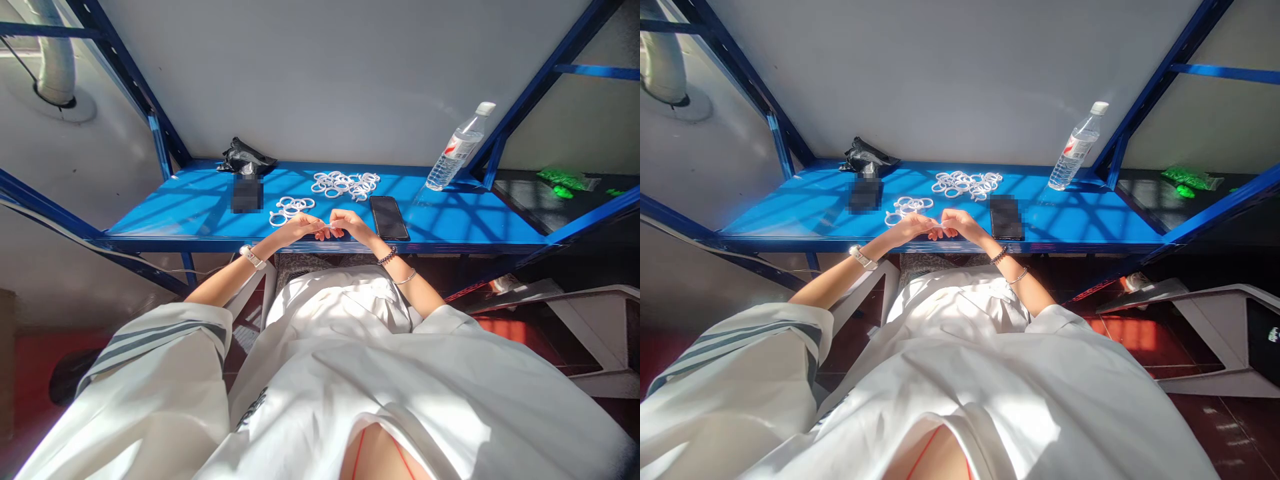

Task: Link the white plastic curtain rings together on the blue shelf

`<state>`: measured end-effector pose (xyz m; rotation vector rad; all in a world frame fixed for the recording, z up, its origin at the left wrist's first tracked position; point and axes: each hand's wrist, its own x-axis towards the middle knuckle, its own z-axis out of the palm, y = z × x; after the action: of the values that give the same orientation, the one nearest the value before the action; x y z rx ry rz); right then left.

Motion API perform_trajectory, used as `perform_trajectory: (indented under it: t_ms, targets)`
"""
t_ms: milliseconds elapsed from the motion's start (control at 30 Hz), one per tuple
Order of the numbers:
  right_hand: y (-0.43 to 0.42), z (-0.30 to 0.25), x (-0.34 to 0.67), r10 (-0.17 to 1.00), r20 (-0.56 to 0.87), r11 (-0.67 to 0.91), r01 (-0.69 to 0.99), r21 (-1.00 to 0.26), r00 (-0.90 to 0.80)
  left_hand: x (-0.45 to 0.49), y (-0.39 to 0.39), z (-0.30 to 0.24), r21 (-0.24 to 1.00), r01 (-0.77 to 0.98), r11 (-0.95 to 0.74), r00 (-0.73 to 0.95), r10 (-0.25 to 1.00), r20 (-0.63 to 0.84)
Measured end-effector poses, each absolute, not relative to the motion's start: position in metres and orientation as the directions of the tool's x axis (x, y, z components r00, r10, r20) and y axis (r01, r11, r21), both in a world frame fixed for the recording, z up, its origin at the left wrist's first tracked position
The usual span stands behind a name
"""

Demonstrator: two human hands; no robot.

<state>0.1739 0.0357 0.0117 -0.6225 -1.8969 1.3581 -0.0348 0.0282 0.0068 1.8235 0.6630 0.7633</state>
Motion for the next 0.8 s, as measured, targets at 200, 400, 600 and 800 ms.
perform_trajectory:
  t_ms: [200,400,600,800]
  targets:
    - [0.037,0.010,0.174,0.720,0.285,0.352,-0.020,-0.936,-0.633,-0.034,0.028,0.009,0.954,0.079,-0.288,0.647,0.743,0.170]
    - [0.040,0.005,0.173,0.715,0.311,0.373,-0.034,-0.927,-0.627,-0.034,0.031,0.007,0.959,0.079,-0.272,0.649,0.744,0.157]
    - [0.040,0.005,0.171,0.759,0.296,0.350,-0.019,-0.937,-0.580,-0.031,0.031,0.006,0.959,0.047,-0.280,0.605,0.772,0.195]
    - [0.040,0.006,0.170,0.810,0.300,0.357,0.017,-0.934,-0.504,-0.040,0.025,0.030,0.675,0.394,-0.624,0.508,0.760,0.406]
